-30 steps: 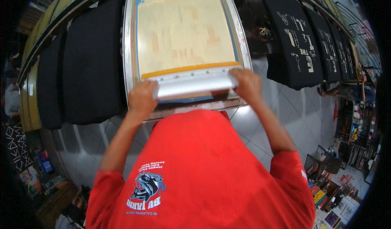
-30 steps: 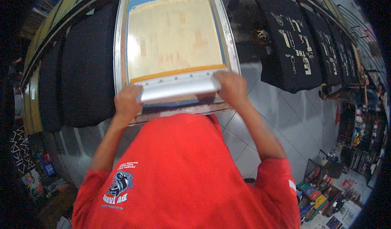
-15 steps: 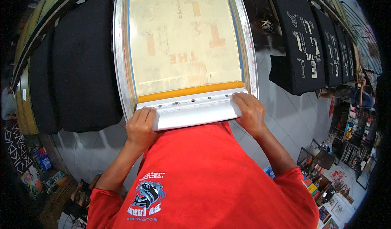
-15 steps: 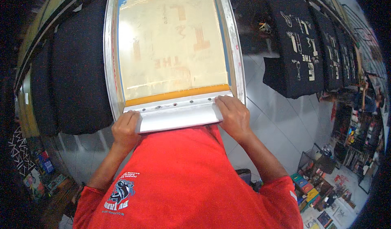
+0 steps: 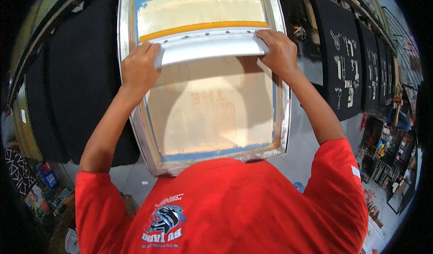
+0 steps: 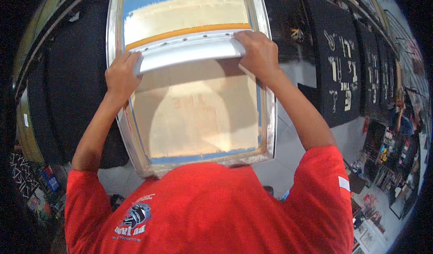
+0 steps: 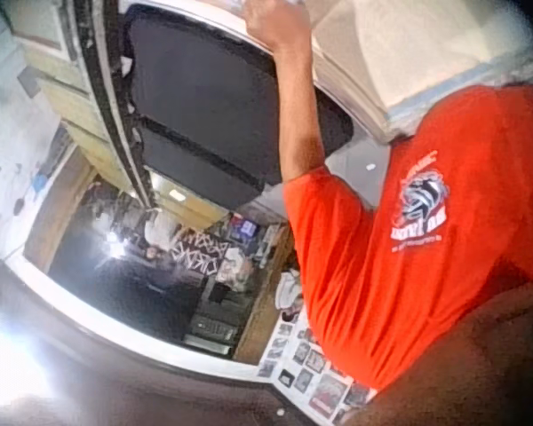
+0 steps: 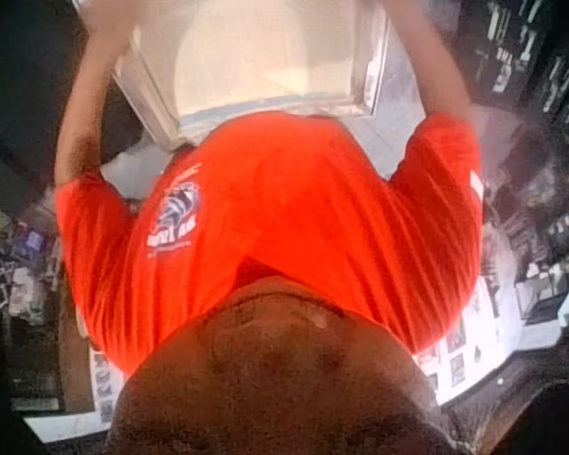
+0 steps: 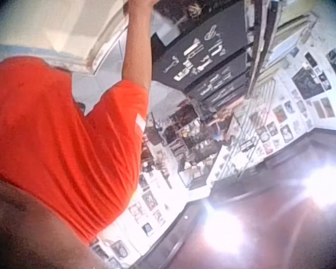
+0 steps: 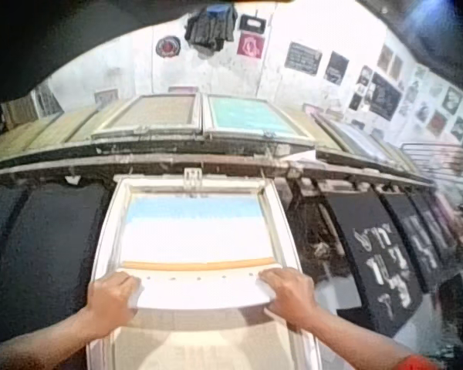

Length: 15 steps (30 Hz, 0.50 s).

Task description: The person performs screen printing on black shirts by pulling a squeegee across a screen frame multiple times, lifting the frame to check the print, and then pouring ink from a container onto the screen.

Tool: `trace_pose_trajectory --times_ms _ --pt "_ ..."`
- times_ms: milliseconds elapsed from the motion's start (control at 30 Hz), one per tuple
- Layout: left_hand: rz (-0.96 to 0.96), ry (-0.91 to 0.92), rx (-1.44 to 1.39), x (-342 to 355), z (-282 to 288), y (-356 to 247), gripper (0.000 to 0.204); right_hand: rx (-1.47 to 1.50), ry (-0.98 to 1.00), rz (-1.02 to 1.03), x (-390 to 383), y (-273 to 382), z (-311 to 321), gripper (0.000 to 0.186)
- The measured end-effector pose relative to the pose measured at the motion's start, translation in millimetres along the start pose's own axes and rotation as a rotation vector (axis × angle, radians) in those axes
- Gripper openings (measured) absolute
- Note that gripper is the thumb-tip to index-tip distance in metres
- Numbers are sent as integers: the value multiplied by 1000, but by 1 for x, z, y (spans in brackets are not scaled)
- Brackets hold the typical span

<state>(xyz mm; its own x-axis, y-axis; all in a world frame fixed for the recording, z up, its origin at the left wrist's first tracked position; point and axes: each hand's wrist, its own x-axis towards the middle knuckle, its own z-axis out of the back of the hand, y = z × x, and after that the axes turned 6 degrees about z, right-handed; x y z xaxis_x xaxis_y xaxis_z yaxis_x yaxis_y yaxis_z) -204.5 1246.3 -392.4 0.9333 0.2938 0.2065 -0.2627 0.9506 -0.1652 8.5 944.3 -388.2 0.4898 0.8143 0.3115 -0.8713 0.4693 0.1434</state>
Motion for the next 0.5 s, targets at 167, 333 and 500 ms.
trace_pose_trajectory --times_ms 167,333,500 --pt "15 0 46 90 0 24 46 -31 -39 74 84 -43 -8 30" --pt "-57 171 -23 157 51 48 33 -90 218 151 159 -65 32 38" --pt "-15 115 -99 92 98 15 26 -43 161 127 103 -30 89 35"
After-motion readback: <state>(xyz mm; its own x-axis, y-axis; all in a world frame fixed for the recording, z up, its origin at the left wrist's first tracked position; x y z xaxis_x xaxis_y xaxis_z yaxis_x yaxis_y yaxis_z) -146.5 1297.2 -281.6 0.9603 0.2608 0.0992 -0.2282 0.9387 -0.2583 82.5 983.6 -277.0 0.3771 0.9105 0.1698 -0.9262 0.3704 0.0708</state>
